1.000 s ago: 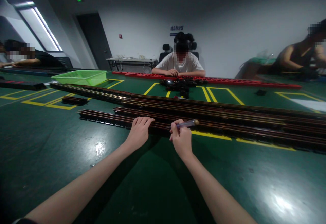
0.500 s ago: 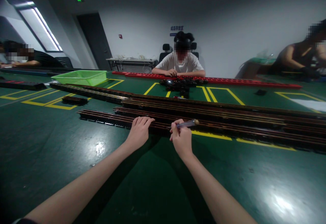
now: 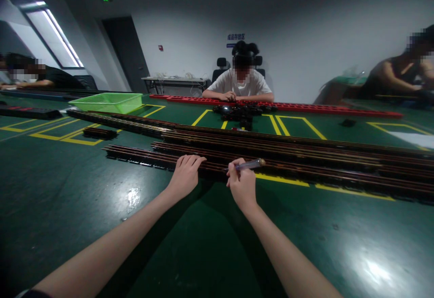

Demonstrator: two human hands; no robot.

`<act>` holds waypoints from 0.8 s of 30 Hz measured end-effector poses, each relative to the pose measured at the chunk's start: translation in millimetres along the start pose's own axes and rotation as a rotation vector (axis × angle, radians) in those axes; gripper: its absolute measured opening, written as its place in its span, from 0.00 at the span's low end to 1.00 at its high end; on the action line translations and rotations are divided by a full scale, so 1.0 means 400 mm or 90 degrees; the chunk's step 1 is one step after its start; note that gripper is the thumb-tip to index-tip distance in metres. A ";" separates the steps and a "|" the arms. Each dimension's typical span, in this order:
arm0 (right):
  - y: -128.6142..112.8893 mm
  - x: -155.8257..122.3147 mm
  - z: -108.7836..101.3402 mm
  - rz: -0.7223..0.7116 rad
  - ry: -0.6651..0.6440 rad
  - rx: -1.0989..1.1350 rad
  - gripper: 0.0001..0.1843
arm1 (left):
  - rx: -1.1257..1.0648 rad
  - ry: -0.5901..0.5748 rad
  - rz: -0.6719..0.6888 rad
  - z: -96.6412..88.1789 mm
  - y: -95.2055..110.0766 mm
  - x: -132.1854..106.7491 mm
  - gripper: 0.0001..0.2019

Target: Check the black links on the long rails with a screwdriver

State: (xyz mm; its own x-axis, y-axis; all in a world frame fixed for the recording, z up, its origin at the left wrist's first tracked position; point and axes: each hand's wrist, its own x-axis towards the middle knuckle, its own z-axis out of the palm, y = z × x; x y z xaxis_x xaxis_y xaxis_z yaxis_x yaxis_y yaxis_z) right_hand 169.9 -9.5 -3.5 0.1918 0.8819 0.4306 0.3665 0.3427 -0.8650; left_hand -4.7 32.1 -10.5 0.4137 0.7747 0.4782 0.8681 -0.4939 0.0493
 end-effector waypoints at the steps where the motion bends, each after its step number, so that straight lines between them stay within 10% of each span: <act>1: -0.001 0.000 0.000 0.000 0.000 -0.001 0.17 | -0.001 0.000 -0.001 0.000 0.000 0.000 0.22; 24: 0.006 0.001 -0.001 -0.016 -0.003 -0.012 0.15 | -0.003 0.006 -0.005 0.003 0.000 0.002 0.21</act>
State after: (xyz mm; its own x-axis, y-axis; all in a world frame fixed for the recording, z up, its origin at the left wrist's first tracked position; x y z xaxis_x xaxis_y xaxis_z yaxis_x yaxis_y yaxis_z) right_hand 171.2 -8.6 -5.3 0.1782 0.8746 0.4509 0.3888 0.3584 -0.8488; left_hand -4.1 33.2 -11.4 0.4038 0.7746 0.4867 0.8702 -0.4894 0.0569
